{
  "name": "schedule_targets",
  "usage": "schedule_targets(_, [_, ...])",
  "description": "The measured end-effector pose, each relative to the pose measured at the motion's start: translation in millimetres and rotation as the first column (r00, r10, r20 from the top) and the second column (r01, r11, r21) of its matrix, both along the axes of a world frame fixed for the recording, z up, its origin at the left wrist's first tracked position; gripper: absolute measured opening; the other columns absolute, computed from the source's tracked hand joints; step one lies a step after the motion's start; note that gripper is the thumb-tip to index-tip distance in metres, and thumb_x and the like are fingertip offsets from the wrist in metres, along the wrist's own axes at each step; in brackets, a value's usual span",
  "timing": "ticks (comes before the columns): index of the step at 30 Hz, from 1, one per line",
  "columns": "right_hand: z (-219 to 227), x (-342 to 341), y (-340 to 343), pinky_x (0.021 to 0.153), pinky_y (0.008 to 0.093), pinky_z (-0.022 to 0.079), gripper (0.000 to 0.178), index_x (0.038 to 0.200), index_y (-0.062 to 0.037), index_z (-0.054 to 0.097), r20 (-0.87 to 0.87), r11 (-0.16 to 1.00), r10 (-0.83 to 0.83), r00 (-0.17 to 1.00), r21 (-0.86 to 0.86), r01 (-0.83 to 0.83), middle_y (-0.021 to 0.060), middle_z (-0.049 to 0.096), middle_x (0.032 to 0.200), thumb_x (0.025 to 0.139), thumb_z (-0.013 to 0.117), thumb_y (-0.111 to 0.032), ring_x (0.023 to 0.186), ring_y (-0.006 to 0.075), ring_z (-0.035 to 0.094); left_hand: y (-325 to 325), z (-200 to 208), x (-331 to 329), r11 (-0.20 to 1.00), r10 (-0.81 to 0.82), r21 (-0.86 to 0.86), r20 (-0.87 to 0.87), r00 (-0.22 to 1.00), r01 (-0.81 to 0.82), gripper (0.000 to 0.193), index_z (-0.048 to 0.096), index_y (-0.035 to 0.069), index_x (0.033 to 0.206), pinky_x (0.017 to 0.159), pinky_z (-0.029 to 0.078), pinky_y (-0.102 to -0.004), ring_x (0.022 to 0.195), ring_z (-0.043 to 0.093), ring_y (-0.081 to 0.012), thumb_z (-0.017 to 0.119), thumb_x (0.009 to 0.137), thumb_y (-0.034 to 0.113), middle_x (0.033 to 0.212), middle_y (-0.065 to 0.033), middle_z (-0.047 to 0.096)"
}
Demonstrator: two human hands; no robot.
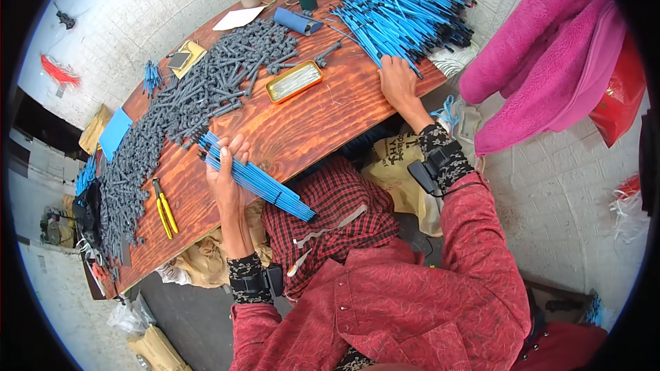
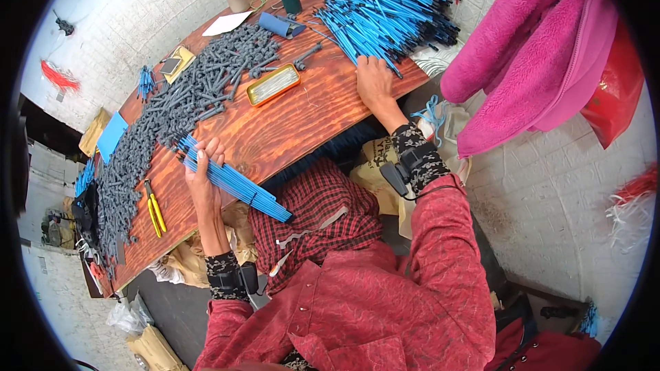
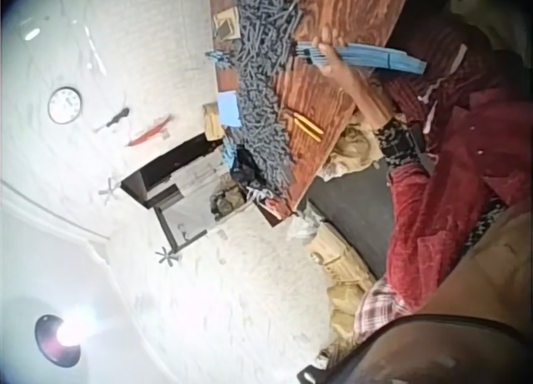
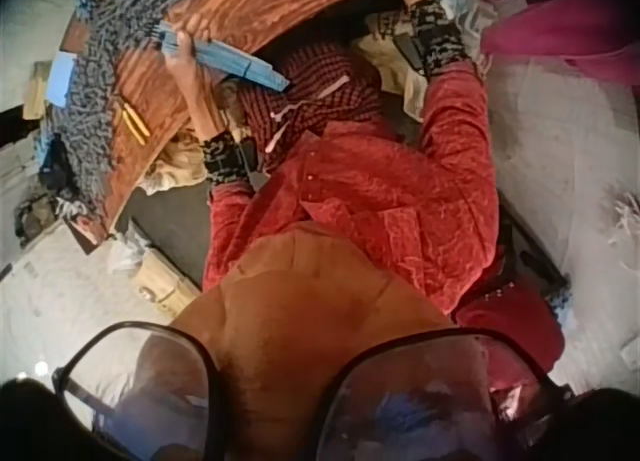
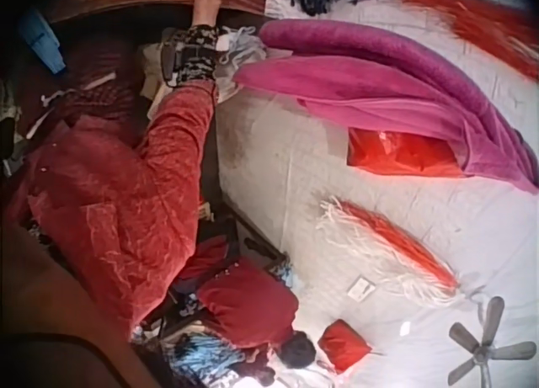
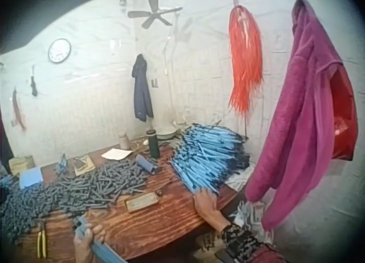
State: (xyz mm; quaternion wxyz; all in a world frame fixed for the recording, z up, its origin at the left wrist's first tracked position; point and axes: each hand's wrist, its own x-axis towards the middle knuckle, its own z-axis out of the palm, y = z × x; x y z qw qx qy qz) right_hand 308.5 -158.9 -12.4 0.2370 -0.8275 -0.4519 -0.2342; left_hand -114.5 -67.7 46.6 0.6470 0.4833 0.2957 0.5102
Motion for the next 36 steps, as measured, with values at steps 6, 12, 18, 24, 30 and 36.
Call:
schedule_targets(6, [1,11,-3,0.078,0.0539,0.051,0.023,0.104,-0.0079,0.058,-0.375,0.990,0.059,0.925,0.139,-0.007,0.0173,0.070,0.092,0.098,0.061,-0.030,0.089,0.0424,0.067,-2,-10,-11,1.000,-0.003,-0.029,0.020,1.000,0.003,0.039,0.049,-0.001,0.132,0.091,0.060,-0.0377,0.108,0.071,-0.0295,0.062,0.103,0.022,0.127,-0.0255,0.065])
schedule_targets(12, [-5,32,1,0.078,0.0528,0.051,0.029,0.105,-0.0072,0.057,-0.668,0.957,0.139,0.731,0.280,0.074,0.0174,0.073,0.088,0.102,0.053,-0.035,0.091,0.0407,0.070,-4,-11,-11,0.999,-0.011,-0.053,0.018,1.000,0.012,0.039,0.050,0.000,0.133,0.092,0.060,-0.0375,0.112,0.070,-0.0305,0.064,0.102,0.020,0.130,-0.0248,0.064])
schedule_targets(18, [-1,17,-1,0.076,0.0504,0.052,0.031,0.105,-0.0061,0.060,-0.551,0.984,0.032,0.834,0.162,0.069,0.0148,0.074,0.082,0.104,0.049,-0.035,0.082,0.0381,0.071,-6,-7,-11,1.000,-0.004,-0.026,0.024,1.000,0.004,0.040,0.049,-0.001,0.133,0.093,0.060,-0.0388,0.110,0.070,-0.0306,0.062,0.103,0.022,0.127,-0.0252,0.065])
schedule_targets(24, [32,18,-9,0.066,0.0536,0.051,0.018,0.101,-0.0103,0.059,-0.322,0.974,0.226,0.919,0.071,-0.214,0.0165,0.071,0.078,0.100,0.057,-0.028,0.073,0.0410,0.069,-7,-8,-16,0.999,0.013,-0.046,0.019,1.000,-0.012,0.035,0.052,0.001,0.130,0.092,0.060,-0.0364,0.112,0.070,-0.0298,0.063,0.103,0.019,0.128,-0.0242,0.065])
schedule_targets(30, [17,23,-4,0.067,0.0488,0.051,0.016,0.097,-0.0098,0.058,0.134,0.974,0.221,0.966,-0.082,-0.211,0.0133,0.068,0.087,0.096,0.064,-0.025,0.081,0.0370,0.066,-4,-4,-11,0.997,0.055,0.050,0.000,0.998,-0.055,0.034,0.050,0.000,0.129,0.092,0.060,-0.0370,0.107,0.071,-0.0294,0.061,0.104,0.021,0.122,-0.0239,0.068])
schedule_targets(36, [20,7,0,0.079,0.0481,0.052,0.014,0.094,-0.0080,0.064,0.126,0.964,0.213,0.969,-0.187,-0.187,0.0117,0.065,0.102,0.090,0.068,-0.020,0.101,0.0350,0.061,-3,-3,-16,0.998,0.058,0.038,0.017,0.998,-0.059,0.036,0.051,0.000,0.131,0.093,0.060,-0.0360,0.109,0.071,-0.0287,0.062,0.103,0.021,0.123,-0.0225,0.067])
